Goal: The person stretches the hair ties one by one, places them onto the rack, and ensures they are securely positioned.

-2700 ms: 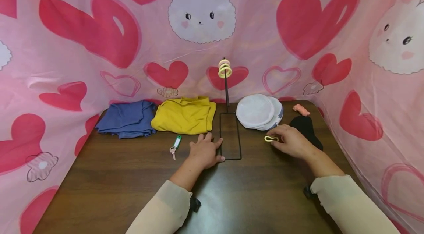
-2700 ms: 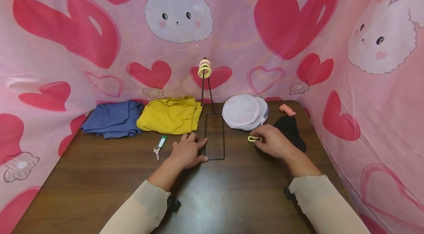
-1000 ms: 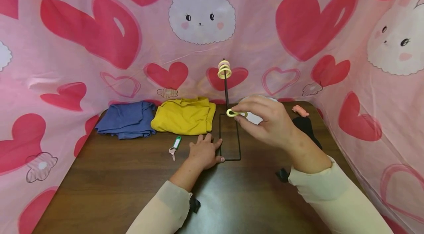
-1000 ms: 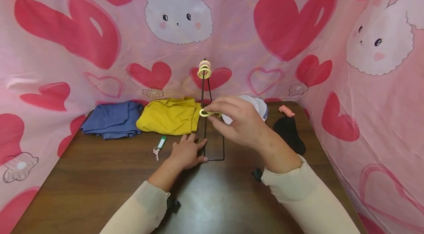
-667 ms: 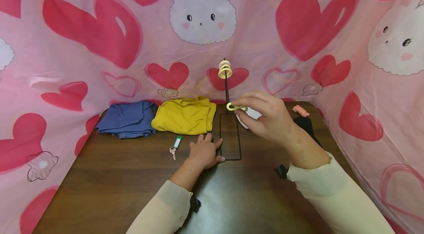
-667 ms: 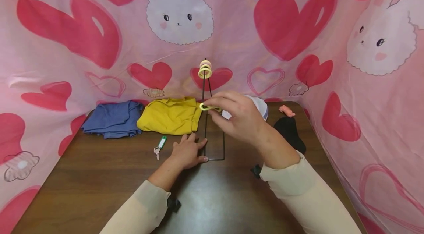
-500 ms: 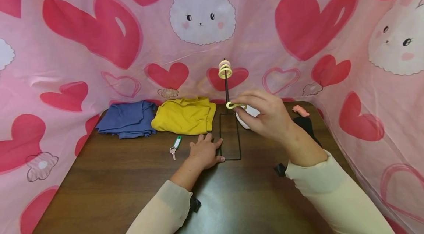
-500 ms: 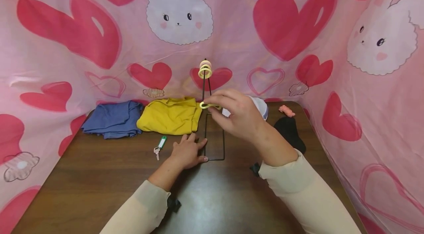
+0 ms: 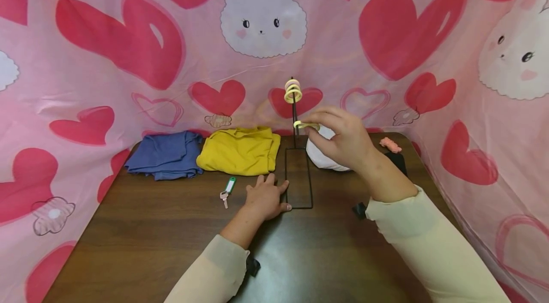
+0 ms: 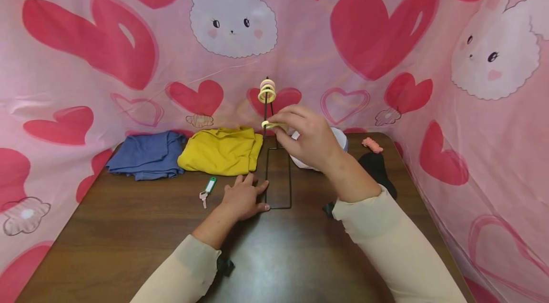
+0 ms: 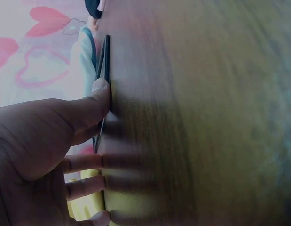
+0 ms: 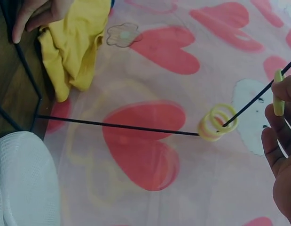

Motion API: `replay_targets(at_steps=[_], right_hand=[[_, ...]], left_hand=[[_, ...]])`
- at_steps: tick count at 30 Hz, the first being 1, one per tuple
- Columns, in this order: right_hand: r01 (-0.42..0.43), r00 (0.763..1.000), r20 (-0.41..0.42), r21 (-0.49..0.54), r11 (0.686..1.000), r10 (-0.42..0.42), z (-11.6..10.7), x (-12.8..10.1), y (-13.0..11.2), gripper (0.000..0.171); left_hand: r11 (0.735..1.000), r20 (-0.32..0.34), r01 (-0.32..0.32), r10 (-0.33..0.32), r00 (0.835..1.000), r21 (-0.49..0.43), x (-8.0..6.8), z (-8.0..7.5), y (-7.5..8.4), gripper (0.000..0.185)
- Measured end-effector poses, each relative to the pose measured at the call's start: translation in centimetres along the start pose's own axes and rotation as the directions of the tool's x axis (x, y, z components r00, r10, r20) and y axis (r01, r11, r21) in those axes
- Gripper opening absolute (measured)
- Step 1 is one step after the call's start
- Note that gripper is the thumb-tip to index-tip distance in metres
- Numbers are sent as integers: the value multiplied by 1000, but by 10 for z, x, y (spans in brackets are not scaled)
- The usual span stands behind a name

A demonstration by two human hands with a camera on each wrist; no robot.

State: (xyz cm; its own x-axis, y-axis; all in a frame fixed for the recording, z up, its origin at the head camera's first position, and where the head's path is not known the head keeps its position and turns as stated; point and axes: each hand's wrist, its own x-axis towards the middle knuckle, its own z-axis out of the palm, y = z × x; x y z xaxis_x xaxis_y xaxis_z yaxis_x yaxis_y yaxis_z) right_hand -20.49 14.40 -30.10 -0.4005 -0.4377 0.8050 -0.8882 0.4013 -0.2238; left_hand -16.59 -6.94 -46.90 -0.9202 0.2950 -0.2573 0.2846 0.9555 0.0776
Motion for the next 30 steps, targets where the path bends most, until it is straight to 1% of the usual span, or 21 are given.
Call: replay_targets(at_steps=[7, 12, 16, 19, 24, 27, 30], right_hand=[[-56, 998, -28, -41, 998, 55, 11, 7, 18, 17], [-102, 992, -74, -65, 993, 97, 21, 10, 30, 17], [-111, 989, -104, -89, 990, 102, 28, 15, 40, 16], [-126, 987, -117, -120, 985, 112, 33, 19, 46, 18], [-193, 977, -118, -147, 970, 177, 39, 26, 52, 25], [-231, 970, -114, -150, 961, 216, 41, 25, 52, 30], [-249, 966, -102, -146, 957, 236, 40, 21, 51, 32]], left_hand=[[1000, -3, 2, -2, 1000, 8, 1, 1, 0, 77], [1000, -2, 0, 0, 1000, 8, 0, 0, 1, 77], [1000, 1, -4, 4, 1000, 6, 0, 0, 1, 77], [1000, -1, -8, 8, 1000, 4, 0, 1, 1, 77], [1000, -8, -8, 8, 1000, 2, 0, 1, 0, 77], [1000, -8, -10, 10, 1000, -1, 1, 1, 0, 77], [1000, -3, -3, 3, 1000, 3, 2, 2, 0, 77]])
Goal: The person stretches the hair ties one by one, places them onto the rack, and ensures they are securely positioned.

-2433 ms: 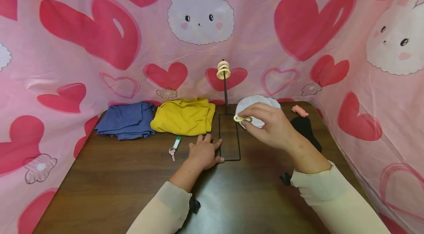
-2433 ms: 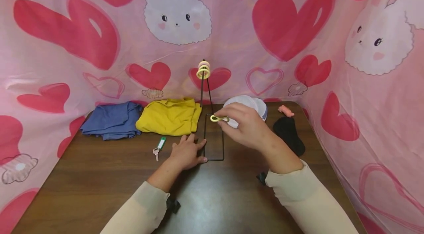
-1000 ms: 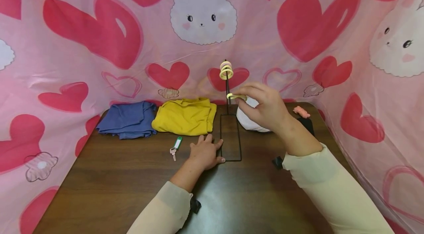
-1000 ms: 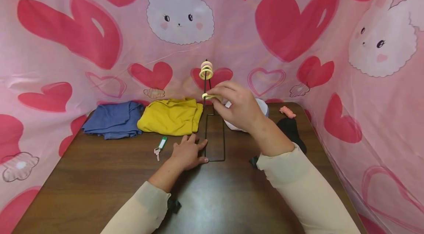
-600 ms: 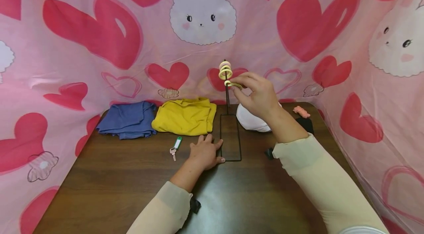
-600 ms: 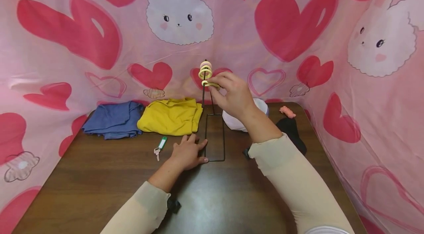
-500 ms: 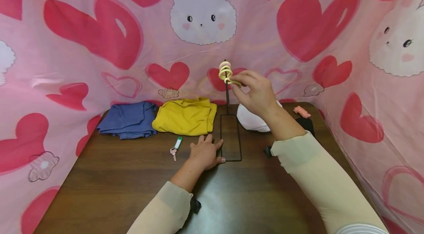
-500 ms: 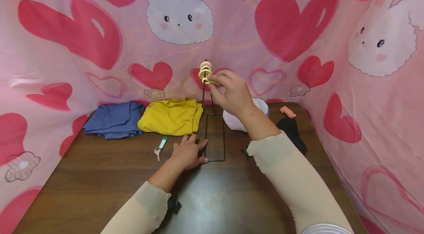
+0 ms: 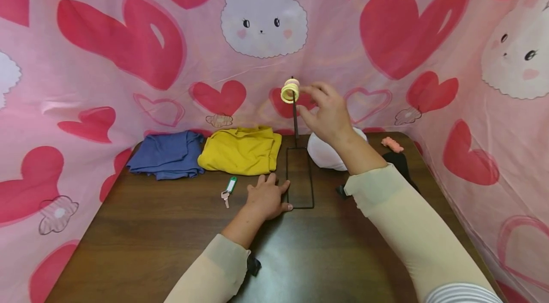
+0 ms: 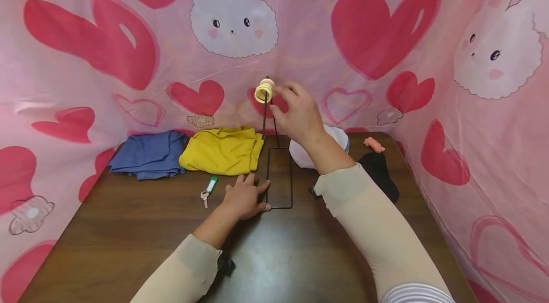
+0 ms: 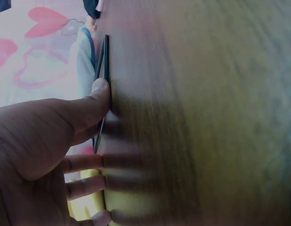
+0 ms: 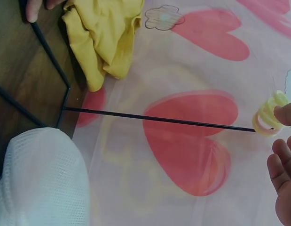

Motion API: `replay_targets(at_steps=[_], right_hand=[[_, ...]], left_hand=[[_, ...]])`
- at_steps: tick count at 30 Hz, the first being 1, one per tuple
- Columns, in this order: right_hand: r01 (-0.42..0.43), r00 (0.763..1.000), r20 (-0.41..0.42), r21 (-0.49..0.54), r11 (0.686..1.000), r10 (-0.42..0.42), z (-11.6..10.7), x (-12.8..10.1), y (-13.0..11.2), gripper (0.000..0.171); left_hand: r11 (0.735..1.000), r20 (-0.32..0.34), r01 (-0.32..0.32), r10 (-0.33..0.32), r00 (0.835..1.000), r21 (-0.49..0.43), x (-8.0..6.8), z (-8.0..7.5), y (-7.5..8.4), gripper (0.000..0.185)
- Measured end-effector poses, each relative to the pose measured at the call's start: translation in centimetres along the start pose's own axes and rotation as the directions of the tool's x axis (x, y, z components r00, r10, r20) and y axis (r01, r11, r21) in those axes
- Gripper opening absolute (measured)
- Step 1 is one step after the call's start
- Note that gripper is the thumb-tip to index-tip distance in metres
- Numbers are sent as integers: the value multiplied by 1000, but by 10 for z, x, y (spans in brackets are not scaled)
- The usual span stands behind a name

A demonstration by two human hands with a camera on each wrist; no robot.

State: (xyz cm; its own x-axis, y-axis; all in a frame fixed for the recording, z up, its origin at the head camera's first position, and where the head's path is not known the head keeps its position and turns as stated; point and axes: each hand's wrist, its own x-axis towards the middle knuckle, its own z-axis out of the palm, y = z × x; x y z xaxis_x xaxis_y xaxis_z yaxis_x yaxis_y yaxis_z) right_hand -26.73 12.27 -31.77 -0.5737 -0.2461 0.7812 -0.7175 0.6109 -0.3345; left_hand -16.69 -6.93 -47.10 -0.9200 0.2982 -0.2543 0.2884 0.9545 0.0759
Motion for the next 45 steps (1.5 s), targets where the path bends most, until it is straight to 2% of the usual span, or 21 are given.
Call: replay_targets(at_steps=[7, 18, 25, 33, 38, 45], right_hand=[[-22, 1000, -4, 49, 999, 22, -11, -23, 0, 31], [-4, 1000, -6, 113, 994, 5, -28, -66, 5, 33], [-45, 997, 63, 126, 991, 38, -43, -94, 12, 37], [-52, 991, 131, 102, 993, 39, -56, -119, 26, 38], [-89, 974, 215, 41, 995, 78, -64, -142, 45, 36], [-184, 926, 326, -46, 982, 189, -75, -179, 72, 34]], left_hand=[[1000, 8, 9, -9, 1000, 10, -1, 0, -1, 77], [1000, -6, 11, -11, 1000, 1, -2, -1, -3, 77], [1000, -7, 1, -1, 1000, 10, -2, -1, -2, 77], [1000, 2, 5, -5, 1000, -3, -3, -3, -1, 76], [1000, -5, -3, 3, 1000, -10, -2, -3, -1, 76], [1000, -4, -6, 5, 1000, -11, -3, -1, 0, 77]])
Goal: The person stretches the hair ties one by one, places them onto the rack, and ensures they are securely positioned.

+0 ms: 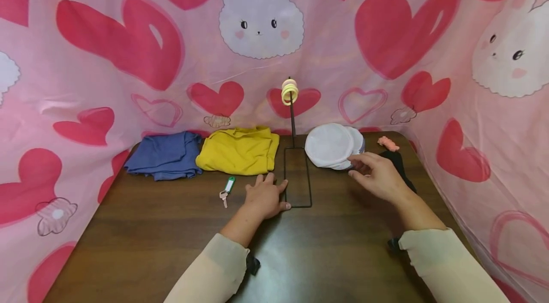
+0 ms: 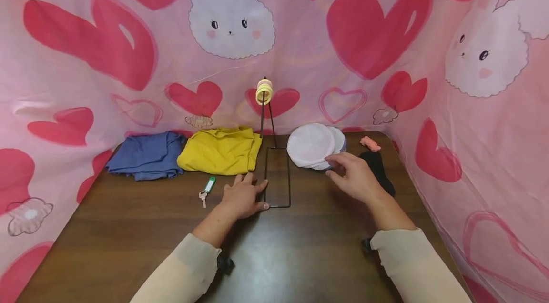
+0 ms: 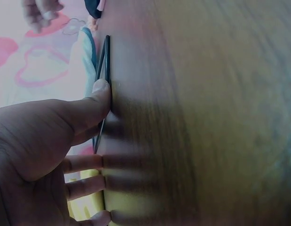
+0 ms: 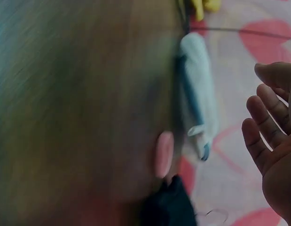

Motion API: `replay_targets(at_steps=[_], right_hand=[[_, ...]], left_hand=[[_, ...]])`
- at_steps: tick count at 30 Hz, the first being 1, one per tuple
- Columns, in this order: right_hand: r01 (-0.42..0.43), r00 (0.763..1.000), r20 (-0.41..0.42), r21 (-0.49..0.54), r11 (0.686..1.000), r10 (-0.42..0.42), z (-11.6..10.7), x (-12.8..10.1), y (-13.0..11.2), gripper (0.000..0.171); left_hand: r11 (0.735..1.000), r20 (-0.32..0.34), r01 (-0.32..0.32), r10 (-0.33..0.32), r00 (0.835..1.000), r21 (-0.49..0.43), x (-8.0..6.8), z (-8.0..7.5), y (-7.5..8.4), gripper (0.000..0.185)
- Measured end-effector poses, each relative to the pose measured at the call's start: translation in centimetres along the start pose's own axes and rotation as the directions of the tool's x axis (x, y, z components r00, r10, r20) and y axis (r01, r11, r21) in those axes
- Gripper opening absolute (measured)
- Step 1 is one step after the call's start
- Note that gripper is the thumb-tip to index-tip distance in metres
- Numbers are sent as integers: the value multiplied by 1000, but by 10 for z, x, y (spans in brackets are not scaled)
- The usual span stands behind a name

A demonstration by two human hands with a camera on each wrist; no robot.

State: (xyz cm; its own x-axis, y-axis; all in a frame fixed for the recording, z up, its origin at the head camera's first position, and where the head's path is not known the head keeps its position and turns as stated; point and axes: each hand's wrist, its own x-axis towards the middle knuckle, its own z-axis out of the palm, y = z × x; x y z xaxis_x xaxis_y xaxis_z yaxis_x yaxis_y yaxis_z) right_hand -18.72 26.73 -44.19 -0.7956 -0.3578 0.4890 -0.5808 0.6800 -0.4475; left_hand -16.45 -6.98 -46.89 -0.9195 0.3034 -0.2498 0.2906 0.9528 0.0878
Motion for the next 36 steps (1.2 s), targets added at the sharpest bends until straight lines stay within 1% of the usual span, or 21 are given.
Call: replay_targets(at_steps=[4, 7, 10, 12, 15, 17, 23, 26, 29, 36], right_hand=[[-61, 997, 40, -37, 997, 63, -1, -13, 16, 36], [-91, 993, 69, -69, 993, 96, -2, -20, 26, 40], [-119, 985, 117, -103, 988, 131, -3, -25, 35, 45], [-136, 975, 161, -118, 984, 154, -5, -28, 38, 48], [-159, 953, 236, -144, 977, 190, -8, -30, 42, 52], [-172, 939, 270, -165, 971, 212, -8, -31, 44, 53], [-215, 908, 320, -200, 956, 271, -10, -31, 46, 51], [-228, 897, 335, -208, 951, 288, -11, -30, 46, 49], [-229, 895, 336, -216, 949, 293, -11, -29, 47, 46], [-219, 910, 307, -212, 952, 277, -8, -28, 47, 38]], left_hand=[[1000, -4, 2, -2, 1000, 3, 1, 1, -1, 76], [1000, -4, 2, -2, 1000, 1, 1, 1, -2, 76], [1000, -1, 3, -3, 1000, 0, 1, 2, -2, 76], [1000, 4, 4, -4, 1000, 3, 2, 3, -2, 76], [1000, 7, 6, -6, 1000, 9, 2, 4, -1, 77], [1000, 7, 6, -6, 1000, 11, 2, 4, -1, 77], [1000, 5, 2, -2, 1000, 9, 1, 3, 0, 76], [1000, 4, 1, -1, 1000, 7, 1, 2, 0, 76], [1000, 3, -1, 1, 1000, 8, 1, 1, 0, 76], [1000, 9, -2, 1, 1000, 4, 2, 0, -1, 76]])
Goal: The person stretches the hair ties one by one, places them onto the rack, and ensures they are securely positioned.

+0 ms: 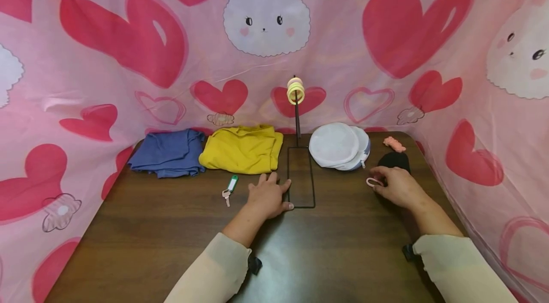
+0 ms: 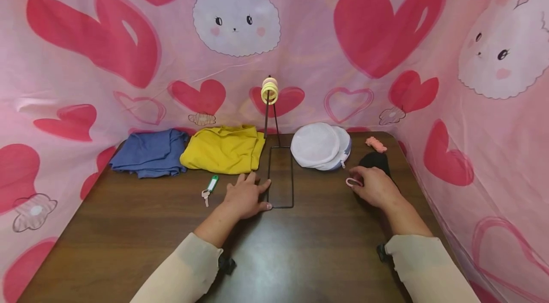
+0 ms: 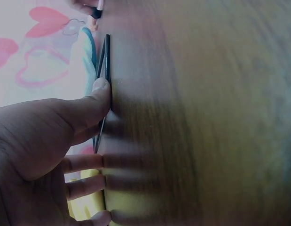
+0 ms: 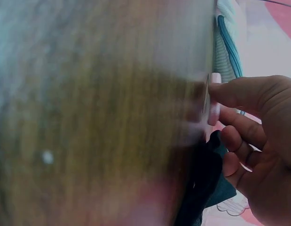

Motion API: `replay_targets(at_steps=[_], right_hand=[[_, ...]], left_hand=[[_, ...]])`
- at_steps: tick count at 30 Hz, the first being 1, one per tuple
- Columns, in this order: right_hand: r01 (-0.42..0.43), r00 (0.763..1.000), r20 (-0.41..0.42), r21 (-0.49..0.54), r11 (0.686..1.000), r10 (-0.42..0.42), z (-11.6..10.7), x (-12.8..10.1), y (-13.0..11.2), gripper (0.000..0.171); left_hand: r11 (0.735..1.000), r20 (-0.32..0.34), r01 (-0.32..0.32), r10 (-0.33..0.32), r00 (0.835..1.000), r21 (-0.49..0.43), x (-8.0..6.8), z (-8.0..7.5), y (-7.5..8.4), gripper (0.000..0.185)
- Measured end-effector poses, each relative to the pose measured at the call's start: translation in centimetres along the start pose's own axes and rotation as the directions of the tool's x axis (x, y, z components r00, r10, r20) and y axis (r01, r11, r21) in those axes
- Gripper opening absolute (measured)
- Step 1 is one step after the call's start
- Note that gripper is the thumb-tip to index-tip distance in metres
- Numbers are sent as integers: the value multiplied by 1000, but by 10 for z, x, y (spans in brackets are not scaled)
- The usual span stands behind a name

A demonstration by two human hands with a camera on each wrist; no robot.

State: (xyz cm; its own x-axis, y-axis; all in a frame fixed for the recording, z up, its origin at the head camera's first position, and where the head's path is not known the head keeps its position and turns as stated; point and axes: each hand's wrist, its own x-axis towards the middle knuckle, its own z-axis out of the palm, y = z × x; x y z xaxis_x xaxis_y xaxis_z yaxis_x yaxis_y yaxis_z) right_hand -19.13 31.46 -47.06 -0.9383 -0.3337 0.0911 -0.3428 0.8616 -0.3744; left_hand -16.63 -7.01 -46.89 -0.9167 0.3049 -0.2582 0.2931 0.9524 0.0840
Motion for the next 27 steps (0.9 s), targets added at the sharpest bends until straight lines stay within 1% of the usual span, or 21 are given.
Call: replay_targets(at_steps=[5, 10, 14, 17, 21, 27], right_hand=[[15, 998, -53, -14, 1000, -16, -1, -2, -6, 33], [51, 988, -144, -29, 998, -55, -4, -2, -18, 25], [98, 968, -226, -44, 994, -105, -4, 1, -30, 20], [134, 952, -271, -37, 990, -139, -4, 3, -40, 20], [192, 931, -311, -27, 981, -191, -6, 6, -54, 21], [285, 890, -364, -21, 958, -273, -11, 14, -76, 22]], left_hand=[[1000, 5, -1, 1, 1000, 2, 0, -1, 1, 76], [1000, -4, 0, 0, 1000, 7, 1, 0, 1, 76], [1000, -4, -3, 3, 1000, 15, 2, 0, 0, 76], [1000, -1, -1, 1, 1000, 18, 2, 0, 0, 76], [1000, 4, 1, -1, 1000, 16, 2, 0, 0, 76], [1000, 6, 7, -7, 1000, 18, 3, 2, 0, 76]])
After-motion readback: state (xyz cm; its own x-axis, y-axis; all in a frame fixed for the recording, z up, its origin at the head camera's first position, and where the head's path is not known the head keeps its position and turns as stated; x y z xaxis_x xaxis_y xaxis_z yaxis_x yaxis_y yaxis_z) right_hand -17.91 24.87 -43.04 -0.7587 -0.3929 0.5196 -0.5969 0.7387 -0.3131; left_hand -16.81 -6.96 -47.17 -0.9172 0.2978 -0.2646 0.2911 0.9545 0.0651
